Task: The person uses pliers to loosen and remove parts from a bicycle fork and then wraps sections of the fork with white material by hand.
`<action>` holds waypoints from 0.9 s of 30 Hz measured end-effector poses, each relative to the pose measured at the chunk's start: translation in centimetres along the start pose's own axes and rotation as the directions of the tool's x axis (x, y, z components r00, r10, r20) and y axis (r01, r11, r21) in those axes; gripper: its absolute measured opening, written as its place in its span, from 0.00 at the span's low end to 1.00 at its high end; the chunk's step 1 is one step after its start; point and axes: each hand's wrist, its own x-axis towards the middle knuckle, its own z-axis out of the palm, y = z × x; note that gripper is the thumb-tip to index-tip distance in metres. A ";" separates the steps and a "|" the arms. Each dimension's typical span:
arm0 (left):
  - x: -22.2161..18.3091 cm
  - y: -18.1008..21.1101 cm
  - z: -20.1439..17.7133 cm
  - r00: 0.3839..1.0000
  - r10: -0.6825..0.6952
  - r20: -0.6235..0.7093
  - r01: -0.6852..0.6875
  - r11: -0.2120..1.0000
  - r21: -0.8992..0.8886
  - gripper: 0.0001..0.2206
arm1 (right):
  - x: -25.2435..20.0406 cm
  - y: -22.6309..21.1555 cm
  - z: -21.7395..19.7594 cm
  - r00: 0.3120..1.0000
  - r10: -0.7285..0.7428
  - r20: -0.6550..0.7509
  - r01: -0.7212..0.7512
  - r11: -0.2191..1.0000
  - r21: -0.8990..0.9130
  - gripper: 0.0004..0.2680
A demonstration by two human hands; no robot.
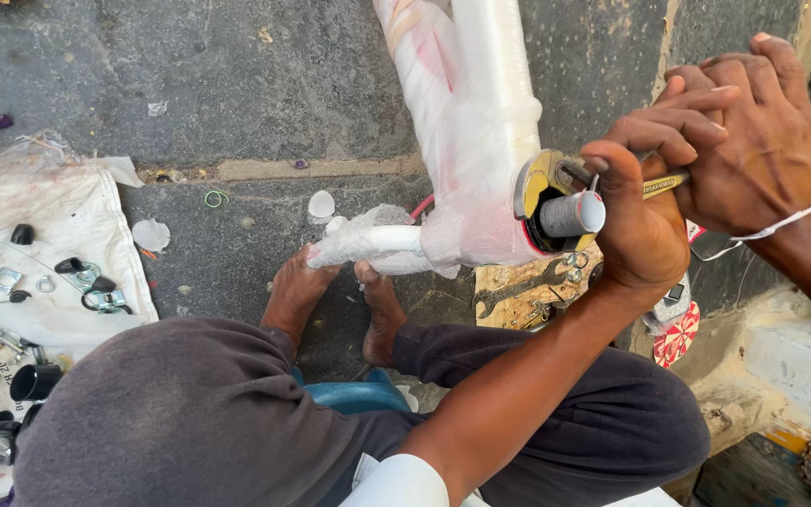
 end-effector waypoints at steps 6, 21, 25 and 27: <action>1.4 4.0 0.5 0.999 0.005 0.048 -0.031 0.823 0.567 0.32 | -1.5 -0.6 -0.8 0.960 0.142 0.240 -0.193 0.960 0.203 0.20; -1.9 6.5 2.2 0.947 -0.320 0.004 0.319 0.944 0.082 0.30 | -4.6 -6.0 -6.0 0.935 0.322 0.148 -0.350 0.903 0.248 0.34; -2.2 7.1 2.6 0.930 -0.365 0.046 0.367 0.929 -0.041 0.32 | -5.0 -6.7 -7.5 0.939 0.321 0.123 -0.337 0.930 0.144 0.34; -2.5 7.3 2.7 0.918 -0.394 0.043 0.396 0.914 -0.085 0.31 | -5.3 -7.0 -8.0 0.938 0.316 0.141 -0.330 0.940 0.086 0.33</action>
